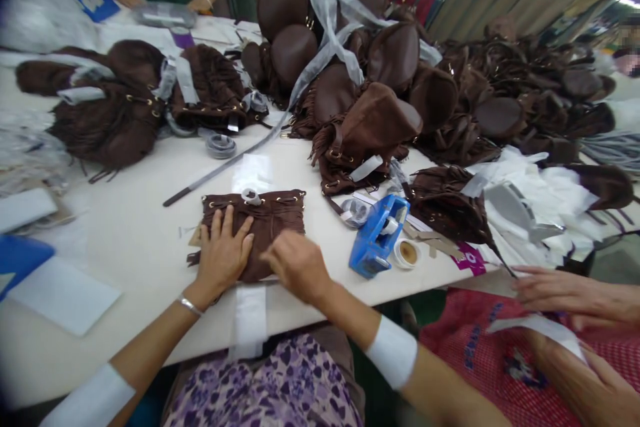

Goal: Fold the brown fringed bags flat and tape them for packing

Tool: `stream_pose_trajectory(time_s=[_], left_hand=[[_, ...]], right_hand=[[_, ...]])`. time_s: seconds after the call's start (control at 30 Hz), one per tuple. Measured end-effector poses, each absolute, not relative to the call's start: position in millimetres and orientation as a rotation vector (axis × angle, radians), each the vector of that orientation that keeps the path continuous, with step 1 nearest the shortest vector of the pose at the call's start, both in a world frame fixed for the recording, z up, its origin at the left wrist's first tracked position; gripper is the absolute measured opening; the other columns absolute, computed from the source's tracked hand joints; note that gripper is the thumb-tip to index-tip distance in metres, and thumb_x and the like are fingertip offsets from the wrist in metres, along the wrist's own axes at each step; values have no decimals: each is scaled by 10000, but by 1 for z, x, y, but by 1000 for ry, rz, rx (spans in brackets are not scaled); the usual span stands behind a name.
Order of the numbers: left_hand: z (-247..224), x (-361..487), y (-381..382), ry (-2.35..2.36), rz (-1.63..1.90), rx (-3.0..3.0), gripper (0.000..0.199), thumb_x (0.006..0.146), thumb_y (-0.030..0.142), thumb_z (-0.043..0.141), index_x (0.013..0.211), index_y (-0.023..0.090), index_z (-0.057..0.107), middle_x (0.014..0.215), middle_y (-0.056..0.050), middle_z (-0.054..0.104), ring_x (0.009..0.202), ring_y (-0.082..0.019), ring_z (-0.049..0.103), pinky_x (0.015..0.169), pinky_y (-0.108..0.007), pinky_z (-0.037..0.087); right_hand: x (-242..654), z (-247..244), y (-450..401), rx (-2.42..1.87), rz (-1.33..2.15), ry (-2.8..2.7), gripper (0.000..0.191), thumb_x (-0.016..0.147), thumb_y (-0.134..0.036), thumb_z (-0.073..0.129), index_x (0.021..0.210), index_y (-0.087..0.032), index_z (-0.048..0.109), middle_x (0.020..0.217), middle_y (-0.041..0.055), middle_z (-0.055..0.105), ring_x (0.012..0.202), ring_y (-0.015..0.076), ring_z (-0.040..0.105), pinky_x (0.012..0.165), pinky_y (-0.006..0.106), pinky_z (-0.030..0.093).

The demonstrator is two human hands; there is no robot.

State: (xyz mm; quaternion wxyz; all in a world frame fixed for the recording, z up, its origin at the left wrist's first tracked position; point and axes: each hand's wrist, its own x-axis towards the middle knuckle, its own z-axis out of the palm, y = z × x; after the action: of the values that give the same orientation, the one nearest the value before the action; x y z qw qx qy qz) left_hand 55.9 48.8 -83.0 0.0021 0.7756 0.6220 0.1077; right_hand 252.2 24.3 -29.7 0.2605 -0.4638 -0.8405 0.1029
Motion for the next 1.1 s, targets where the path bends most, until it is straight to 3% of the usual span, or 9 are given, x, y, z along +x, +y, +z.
stream_pose_trajectory(time_s=[0.1,0.23,0.33,0.53,0.63,0.73,0.8,0.97,1.1], left_hand=[[-84,54,47,1963,361,2425,491,983,423,332,1437,272,441,1614,-135,179,1470,-391,161,1120,-671,164],[-84,54,45,1967,381,2418,495,981,437,318,1427,275,456,1611,-136,191,1465,-394,174,1114,-677,159],[-85,53,44,1965,401,2414,497,978,444,322,1423,276,464,1605,-139,210,1464,-392,177,1116,-671,158],[-86,51,43,1982,416,2401,502,974,458,312,1425,294,459,1610,-113,207,1471,-373,166,1123,-660,149],[-83,52,42,1996,450,2409,486,967,439,340,1405,289,488,1592,-122,259,1463,-371,199,1116,-660,172],[-82,53,43,1999,476,2409,475,957,419,369,1385,277,516,1567,-139,313,1444,-381,246,1105,-666,192],[-82,53,42,1989,476,2401,480,958,428,364,1393,280,506,1575,-135,297,1450,-380,231,1108,-665,182],[-86,50,42,1965,430,2360,507,973,468,309,1426,292,457,1615,-109,191,1477,-363,151,1132,-647,128],[-84,50,41,1974,420,2346,491,972,461,317,1403,300,488,1610,-98,218,1471,-362,173,1129,-651,135]], right_hand=[[241,-56,-72,-1069,469,-2575,245,927,-405,591,984,-167,567,993,88,610,944,218,539,824,345,434],[216,-92,-117,-1118,443,-2636,612,763,-509,752,1195,-144,518,1327,166,504,1262,333,399,1037,507,347],[208,-104,-117,-1159,351,-2611,512,807,-418,733,1188,-143,529,1312,155,522,1266,334,406,1043,521,349],[215,-100,-116,-1122,299,-2535,113,960,-204,516,1035,-169,592,1091,101,624,1115,229,525,955,406,450],[220,-97,-117,-1114,279,-2546,147,960,-237,526,1066,-160,593,1165,110,614,1148,231,521,997,413,440],[223,-97,-116,-1006,186,-2680,301,947,-258,546,1237,-178,547,1424,129,476,1344,284,379,1091,481,368],[226,-99,-115,-962,132,-2746,360,947,-191,522,1306,-201,513,1473,123,437,1385,287,337,1092,498,366],[226,-105,-113,-994,308,-2644,273,931,-140,509,1187,-184,593,1309,111,596,1251,271,487,1027,472,424],[226,-95,-111,-1054,533,-2445,233,924,-103,478,1093,-190,615,1166,88,659,1123,226,549,974,414,443]])
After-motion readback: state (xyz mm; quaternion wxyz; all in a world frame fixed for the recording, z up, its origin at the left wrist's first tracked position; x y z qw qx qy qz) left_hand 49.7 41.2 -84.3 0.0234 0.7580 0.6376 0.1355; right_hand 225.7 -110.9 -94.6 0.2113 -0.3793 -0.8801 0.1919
